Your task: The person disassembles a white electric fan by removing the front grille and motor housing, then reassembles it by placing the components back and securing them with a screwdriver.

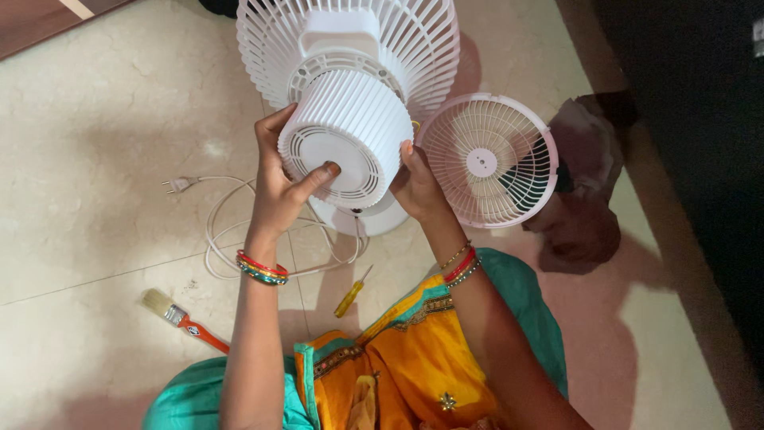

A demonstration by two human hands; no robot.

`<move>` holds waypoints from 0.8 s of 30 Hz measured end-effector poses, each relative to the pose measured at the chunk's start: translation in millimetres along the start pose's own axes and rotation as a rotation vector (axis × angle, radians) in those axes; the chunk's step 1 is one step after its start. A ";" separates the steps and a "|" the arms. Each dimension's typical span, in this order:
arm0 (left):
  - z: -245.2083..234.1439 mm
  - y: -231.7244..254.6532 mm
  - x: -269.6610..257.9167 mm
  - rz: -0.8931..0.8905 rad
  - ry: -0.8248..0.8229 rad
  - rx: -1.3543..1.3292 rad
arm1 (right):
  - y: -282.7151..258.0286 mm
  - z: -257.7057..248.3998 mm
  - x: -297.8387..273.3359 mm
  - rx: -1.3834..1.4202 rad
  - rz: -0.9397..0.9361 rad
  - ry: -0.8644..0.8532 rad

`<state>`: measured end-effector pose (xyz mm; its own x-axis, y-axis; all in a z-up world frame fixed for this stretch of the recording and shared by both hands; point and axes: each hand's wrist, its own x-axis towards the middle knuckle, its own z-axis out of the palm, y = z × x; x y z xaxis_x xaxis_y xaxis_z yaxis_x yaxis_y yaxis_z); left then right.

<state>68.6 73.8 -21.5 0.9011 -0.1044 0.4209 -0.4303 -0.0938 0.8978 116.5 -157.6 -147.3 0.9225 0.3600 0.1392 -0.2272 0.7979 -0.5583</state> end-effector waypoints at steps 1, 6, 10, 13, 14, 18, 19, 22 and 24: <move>0.7 -3.5 -0.5 0.011 0.005 -0.021 | -2.1 7.7 -2.6 -0.037 -0.024 0.033; -0.6 -9.3 -4.5 0.005 0.047 -0.132 | -10.1 55.3 -12.4 -0.423 -0.196 0.209; -1.8 -8.8 -10.0 -0.055 0.067 -0.299 | -17.9 100.4 -31.2 -1.078 -0.342 0.375; -0.8 -9.9 -15.8 -0.055 0.081 -0.338 | -19.0 123.4 -35.7 -1.399 -0.453 0.405; 0.5 -11.7 -18.3 -0.049 0.088 -0.339 | -19.3 126.9 -34.8 -1.493 -0.501 0.405; 1.1 -19.9 -29.2 0.021 0.139 -0.271 | -14.8 130.4 -28.9 -1.527 -0.506 0.446; 3.6 -22.4 -33.1 -0.001 0.165 -0.271 | -12.5 129.8 -28.6 -1.496 -0.547 0.429; 7.9 -29.3 -40.7 -0.022 0.193 -0.325 | -6.0 129.5 -29.2 -1.403 -0.629 0.418; 8.8 -32.5 -42.7 -0.020 0.196 -0.349 | -4.0 129.7 -28.2 -1.303 -0.664 0.418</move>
<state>43.7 72.6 -69.8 0.9170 0.0885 0.3889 -0.3983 0.2520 0.8819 50.9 -108.3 -42.9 0.8138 -0.2186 0.5385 0.4709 -0.2951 -0.8314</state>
